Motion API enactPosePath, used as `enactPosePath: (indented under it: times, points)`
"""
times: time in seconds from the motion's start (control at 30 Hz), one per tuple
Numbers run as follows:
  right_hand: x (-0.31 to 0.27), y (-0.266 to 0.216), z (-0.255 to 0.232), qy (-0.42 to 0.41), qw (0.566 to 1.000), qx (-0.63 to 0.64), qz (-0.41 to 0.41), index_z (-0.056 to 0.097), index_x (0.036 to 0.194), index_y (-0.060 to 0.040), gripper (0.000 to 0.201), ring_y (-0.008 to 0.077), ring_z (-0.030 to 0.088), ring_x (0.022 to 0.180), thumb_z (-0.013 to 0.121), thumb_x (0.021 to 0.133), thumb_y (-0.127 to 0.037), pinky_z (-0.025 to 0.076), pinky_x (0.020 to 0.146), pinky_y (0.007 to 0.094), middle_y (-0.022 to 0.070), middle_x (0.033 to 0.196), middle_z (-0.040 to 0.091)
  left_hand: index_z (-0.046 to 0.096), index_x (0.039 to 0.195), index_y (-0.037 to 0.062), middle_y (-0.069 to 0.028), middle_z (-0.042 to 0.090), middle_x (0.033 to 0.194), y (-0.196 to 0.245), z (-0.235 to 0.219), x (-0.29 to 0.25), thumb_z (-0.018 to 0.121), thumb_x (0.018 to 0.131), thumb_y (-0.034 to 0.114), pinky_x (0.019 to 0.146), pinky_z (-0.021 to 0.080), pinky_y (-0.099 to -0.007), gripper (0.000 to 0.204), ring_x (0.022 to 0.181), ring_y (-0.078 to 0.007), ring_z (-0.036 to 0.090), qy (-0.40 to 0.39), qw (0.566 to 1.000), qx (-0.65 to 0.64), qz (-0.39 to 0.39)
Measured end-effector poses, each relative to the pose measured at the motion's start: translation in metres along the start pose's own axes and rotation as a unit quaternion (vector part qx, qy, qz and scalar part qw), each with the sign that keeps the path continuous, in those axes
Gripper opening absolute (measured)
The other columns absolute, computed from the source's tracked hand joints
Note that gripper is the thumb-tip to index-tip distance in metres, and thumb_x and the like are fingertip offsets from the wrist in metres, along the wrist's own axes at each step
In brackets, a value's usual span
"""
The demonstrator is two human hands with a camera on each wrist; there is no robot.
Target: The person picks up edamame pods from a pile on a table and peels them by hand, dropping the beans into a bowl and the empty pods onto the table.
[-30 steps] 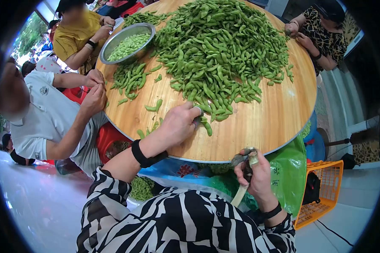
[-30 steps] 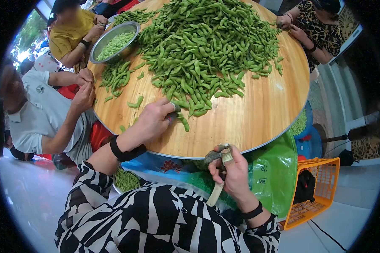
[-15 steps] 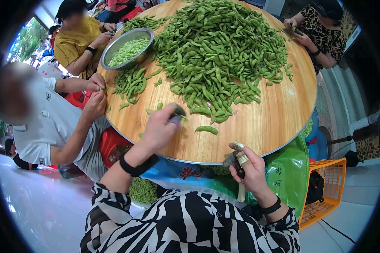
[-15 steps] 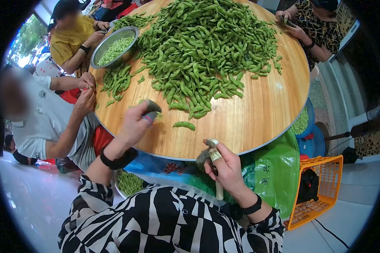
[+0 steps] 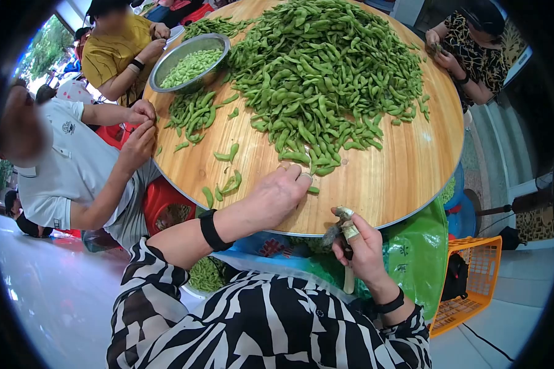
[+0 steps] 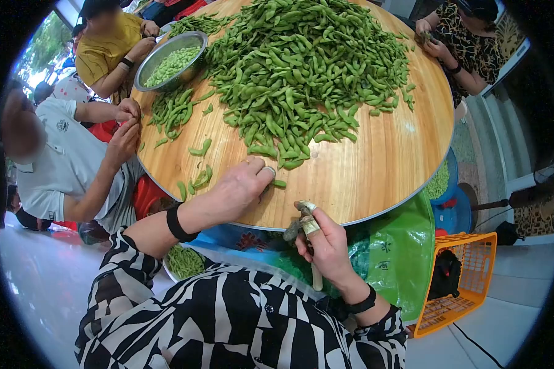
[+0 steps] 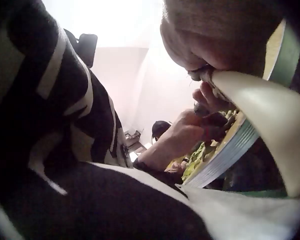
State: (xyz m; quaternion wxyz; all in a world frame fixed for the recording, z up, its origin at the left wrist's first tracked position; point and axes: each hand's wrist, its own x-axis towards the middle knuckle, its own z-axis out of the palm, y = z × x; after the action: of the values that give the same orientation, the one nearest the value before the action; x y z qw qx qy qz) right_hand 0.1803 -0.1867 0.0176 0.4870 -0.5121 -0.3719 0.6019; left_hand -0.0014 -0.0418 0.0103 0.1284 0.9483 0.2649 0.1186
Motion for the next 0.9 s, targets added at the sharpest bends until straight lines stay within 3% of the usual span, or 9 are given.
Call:
enactPosePath:
  times: [0.13,0.2,0.33,0.4,0.5,0.57,0.63,0.67,0.9]
  points:
    - [0.003,0.001,-0.007,-0.010,0.998,0.055,0.020,0.044,0.134,-0.0029,0.037,0.0056,0.041,0.047,0.036,0.100,-0.016,0.032,0.043,0.0186,0.0027,0.063,0.052,0.057,0.096,0.0023,-0.0129,0.057,0.092,-0.002,-0.001,0.001,0.061,0.080,0.005,0.068,0.048,-0.0383,0.017,0.085,-0.0293,0.058,0.006,0.991,-0.120,-0.055]
    - [0.004,0.003,-0.007,-0.011,0.997,0.069,0.019,0.043,0.135,-0.0030,0.038,0.0059,0.041,0.047,0.036,0.100,-0.016,0.032,0.043,0.0185,0.0031,0.063,0.052,0.059,0.102,0.0011,-0.0067,0.062,0.092,0.002,-0.009,0.003,0.058,0.088,0.008,0.067,0.048,-0.0324,0.015,0.083,-0.0186,0.060,-0.043,0.917,-0.342,-0.198]
    - [0.009,-0.002,-0.002,-0.015,0.994,0.108,0.007,0.040,0.138,-0.0027,0.040,0.0066,0.041,0.046,0.035,0.100,-0.016,0.032,0.043,0.0185,0.0048,0.062,0.052,0.059,0.104,0.0018,-0.0097,0.063,0.085,0.006,-0.004,0.008,0.057,0.088,0.008,0.060,0.046,-0.0307,0.017,0.068,-0.0185,0.059,0.050,0.863,-0.484,-0.135]
    - [0.009,-0.005,-0.003,-0.022,0.994,0.107,0.005,0.039,0.138,-0.0025,0.041,0.0067,0.041,0.046,0.035,0.100,-0.016,0.032,0.043,0.0185,0.0052,0.062,0.052,0.059,0.107,0.0015,-0.0042,0.063,0.087,0.003,-0.018,0.010,0.060,0.088,0.008,0.058,0.044,-0.0244,0.020,0.067,-0.0103,0.056,0.017,0.698,-0.672,-0.248]
    - [0.009,-0.005,-0.005,-0.027,0.995,0.101,0.002,0.040,0.137,-0.0022,0.040,0.0068,0.041,0.046,0.036,0.100,-0.016,0.032,0.043,0.0187,0.0053,0.062,0.052,0.059,0.108,0.0018,-0.0058,0.063,0.086,-0.008,-0.033,0.012,0.061,0.087,0.006,0.055,0.043,-0.0235,0.022,0.064,-0.0095,0.056,0.057,0.661,-0.710,-0.235]
    - [0.009,-0.001,-0.006,-0.022,0.994,0.110,0.012,0.041,0.136,-0.0020,0.040,0.0068,0.041,0.045,0.037,0.100,-0.017,0.032,0.043,0.0186,0.0048,0.062,0.052,0.060,0.108,0.0013,-0.0049,0.063,0.087,-0.017,-0.031,0.010,0.061,0.087,0.005,0.058,0.044,-0.0224,0.021,0.067,-0.0074,0.056,0.053,0.670,-0.696,-0.252]
    - [0.008,0.000,-0.006,-0.015,0.994,0.110,0.017,0.042,0.136,-0.0017,0.039,0.0067,0.041,0.045,0.037,0.100,-0.017,0.031,0.042,0.0184,0.0045,0.062,0.052,0.062,0.106,0.0012,-0.0029,0.064,0.089,-0.021,-0.026,0.010,0.061,0.087,0.005,0.062,0.044,-0.0210,0.019,0.071,-0.0065,0.056,0.183,0.836,-0.479,-0.195]
    - [0.008,0.001,-0.006,-0.009,0.994,0.110,0.021,0.043,0.135,-0.0014,0.039,0.0066,0.041,0.045,0.038,0.100,-0.018,0.031,0.042,0.0183,0.0043,0.061,0.052,0.063,0.105,0.0005,-0.0008,0.064,0.089,-0.024,-0.030,0.007,0.061,0.087,0.005,0.067,0.045,-0.0207,0.019,0.077,-0.0072,0.057,0.201,0.858,-0.412,-0.231]
    - [0.007,0.000,-0.009,0.002,0.997,0.077,0.015,0.045,0.132,0.0000,0.037,0.0062,0.042,0.046,0.038,0.100,-0.018,0.032,0.043,0.0182,0.0037,0.061,0.052,0.062,0.105,0.0002,-0.0039,0.066,0.086,-0.068,-0.054,-0.009,0.060,0.087,0.005,0.057,0.042,-0.0187,0.019,0.075,-0.0076,0.061,0.241,0.836,-0.451,-0.199]
